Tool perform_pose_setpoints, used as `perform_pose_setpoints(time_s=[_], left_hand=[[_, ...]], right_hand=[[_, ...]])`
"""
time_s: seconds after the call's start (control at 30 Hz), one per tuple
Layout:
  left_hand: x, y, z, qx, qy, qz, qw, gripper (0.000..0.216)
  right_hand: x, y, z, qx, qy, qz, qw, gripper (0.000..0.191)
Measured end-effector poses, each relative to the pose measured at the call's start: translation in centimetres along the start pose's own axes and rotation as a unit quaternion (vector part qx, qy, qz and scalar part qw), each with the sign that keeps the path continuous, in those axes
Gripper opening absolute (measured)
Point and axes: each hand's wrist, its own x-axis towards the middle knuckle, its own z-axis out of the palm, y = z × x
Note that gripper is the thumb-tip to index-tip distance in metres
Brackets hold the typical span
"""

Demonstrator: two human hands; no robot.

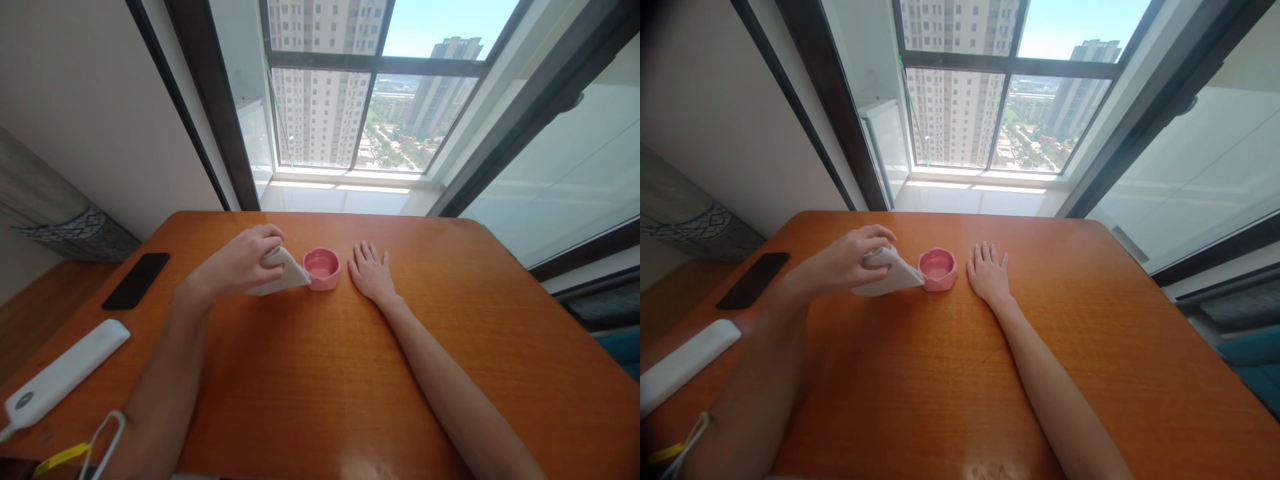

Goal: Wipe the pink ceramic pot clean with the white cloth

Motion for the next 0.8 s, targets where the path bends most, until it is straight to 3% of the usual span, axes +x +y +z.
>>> perform_pose_setpoints(time_s=[0.07,0.1,0.17,0.27,0.4,0.43,0.53,0.67,0.73,0.8], left_hand=[[0.0,3.5,0.0,0.043,0.064,0.041,0.996,0.021],[-0.1,5.3,0.3,0.065,0.056,0.058,0.995,0.018],[-0.3,8.5,1.7,0.098,-0.007,0.096,0.991,0.012],[-1.0,12.6,5.7,0.131,-0.144,0.164,0.967,0.012],[-3.2,16.6,11.0,0.114,-0.288,0.234,0.922,0.008],[-3.8,17.3,11.6,0.126,-0.292,0.241,0.917,0.007],[-5.1,18.2,10.9,0.123,-0.29,0.27,0.91,0.013],[-4.2,16.5,7.2,0.054,-0.213,0.288,0.932,0.015],[-2.9,15.1,6.2,0.054,-0.21,0.22,0.951,0.005],[-1.8,14.1,6.3,0.077,-0.249,0.157,0.953,0.02]], right_hand=[[0.0,0.0,0.0,0.003,0.002,0.0,1.0,0.068],[0.0,0.0,0.0,0.004,0.003,0.0,1.0,0.068],[0.0,0.0,-0.1,0.003,0.003,-0.002,1.0,0.068],[-0.1,0.0,-0.1,-0.004,0.005,-0.004,1.0,0.068],[-0.1,0.0,-0.1,-0.012,0.001,-0.005,1.0,0.068],[-0.1,0.0,-0.1,-0.011,0.0,-0.005,1.0,0.068],[-0.1,0.0,-0.1,0.001,0.004,-0.007,1.0,0.068],[0.0,0.1,-0.1,0.005,0.006,-0.006,1.0,0.068],[0.0,0.1,-0.1,0.004,0.004,-0.006,1.0,0.068],[0.0,0.1,-0.2,0.005,0.003,-0.004,1.0,0.068]])
